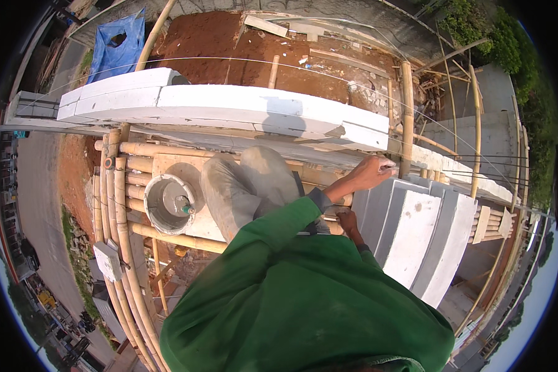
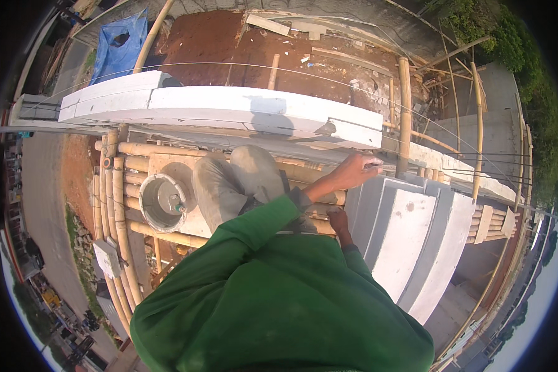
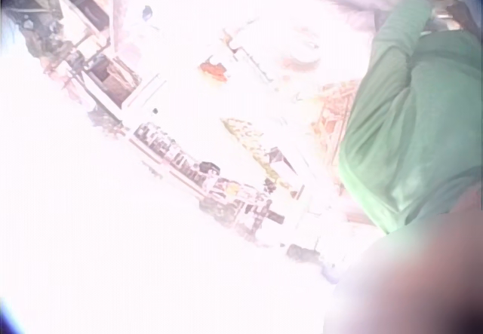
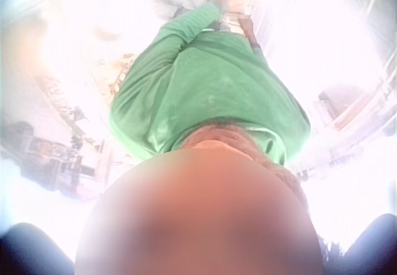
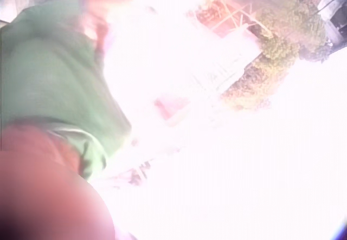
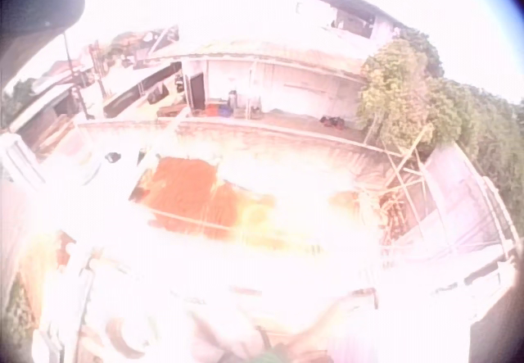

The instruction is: The person applies cement to a bamboo scaffold and places white rectangular tiles along a string line. They adjust tile positions, measure with a tape measure, and continue laying tiles in sequence.

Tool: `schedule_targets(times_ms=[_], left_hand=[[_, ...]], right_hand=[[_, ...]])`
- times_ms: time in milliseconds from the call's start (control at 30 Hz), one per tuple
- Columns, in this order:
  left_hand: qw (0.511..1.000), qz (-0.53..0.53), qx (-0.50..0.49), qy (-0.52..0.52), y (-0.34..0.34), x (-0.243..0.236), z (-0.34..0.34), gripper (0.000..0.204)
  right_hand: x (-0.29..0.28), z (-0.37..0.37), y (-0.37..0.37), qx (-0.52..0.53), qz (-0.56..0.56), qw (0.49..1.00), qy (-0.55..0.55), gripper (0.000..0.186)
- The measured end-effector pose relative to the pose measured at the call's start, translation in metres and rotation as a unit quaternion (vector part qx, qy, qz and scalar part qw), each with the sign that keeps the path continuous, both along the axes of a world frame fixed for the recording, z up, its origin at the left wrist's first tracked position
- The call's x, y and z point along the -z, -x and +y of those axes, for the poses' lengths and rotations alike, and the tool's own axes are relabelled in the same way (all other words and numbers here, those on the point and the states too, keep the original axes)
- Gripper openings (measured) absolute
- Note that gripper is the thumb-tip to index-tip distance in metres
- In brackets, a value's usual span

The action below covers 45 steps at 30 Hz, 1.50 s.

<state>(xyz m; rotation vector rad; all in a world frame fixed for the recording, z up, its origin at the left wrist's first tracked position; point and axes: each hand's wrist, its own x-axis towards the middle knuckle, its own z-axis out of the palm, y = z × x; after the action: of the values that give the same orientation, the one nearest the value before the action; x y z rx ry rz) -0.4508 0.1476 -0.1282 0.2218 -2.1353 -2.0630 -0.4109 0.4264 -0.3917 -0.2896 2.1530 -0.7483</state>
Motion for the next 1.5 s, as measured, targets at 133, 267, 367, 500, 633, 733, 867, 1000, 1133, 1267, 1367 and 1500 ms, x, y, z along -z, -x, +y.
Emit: schedule_targets(times_ms=[133,267,367,500,633,733,867,1000,1133,1267,1367,1500], left_hand=[[0.963,0.235,-0.115,0.070,-0.065,-0.102,-0.049,0.031],[0.872,0.289,-0.320,0.233,-0.150,-0.135,-0.120,0.027],[0.751,0.196,-0.481,0.408,-0.234,-0.115,-0.171,0.026],[0.590,-0.040,-0.657,0.468,-0.376,-0.043,-0.195,0.023],[0.549,-0.426,-0.608,0.382,-0.504,0.067,-0.177,0.081],[0.555,-0.574,-0.498,0.339,-0.557,0.115,-0.188,0.091],[0.688,-0.343,-0.581,0.268,-0.544,0.105,-0.233,0.045],[0.661,-0.211,-0.589,0.415,-0.459,0.074,-0.274,0.039],[0.814,-0.101,-0.530,0.218,-0.356,0.058,-0.271,0.025],[0.923,-0.052,-0.356,0.138,-0.286,0.039,-0.236,0.019],[0.959,-0.067,-0.263,0.081,-0.265,0.033,-0.206,0.018],[0.974,-0.103,-0.203,-0.019,-0.265,0.037,-0.182,0.020]], right_hand=[[-0.020,-0.014,-0.010,0.084,-0.078,0.992,0.052,0.026],[-0.002,-0.011,-0.020,0.031,-0.073,0.993,0.082,0.028],[0.015,-0.004,-0.019,-0.028,-0.054,0.989,0.134,0.031],[0.005,-0.019,-0.011,0.010,-0.075,0.994,0.075,0.036],[-0.064,-0.056,-0.012,-0.066,0.138,0.988,0.033,0.033],[-0.145,-0.085,-0.012,-0.020,0.193,0.974,0.113,0.030],[-0.245,-0.061,0.005,-0.058,0.513,0.855,0.046,0.041],[-0.285,-0.023,0.041,0.141,0.634,0.755,-0.090,0.048],[-0.271,-0.019,0.061,0.173,0.468,0.821,-0.277,0.091],[-0.267,-0.016,0.062,0.148,0.474,0.813,-0.304,0.097],[-0.269,-0.017,0.060,0.144,0.487,0.810,-0.293,0.100],[-0.267,-0.019,0.060,0.147,0.507,0.796,-0.296,0.098]])
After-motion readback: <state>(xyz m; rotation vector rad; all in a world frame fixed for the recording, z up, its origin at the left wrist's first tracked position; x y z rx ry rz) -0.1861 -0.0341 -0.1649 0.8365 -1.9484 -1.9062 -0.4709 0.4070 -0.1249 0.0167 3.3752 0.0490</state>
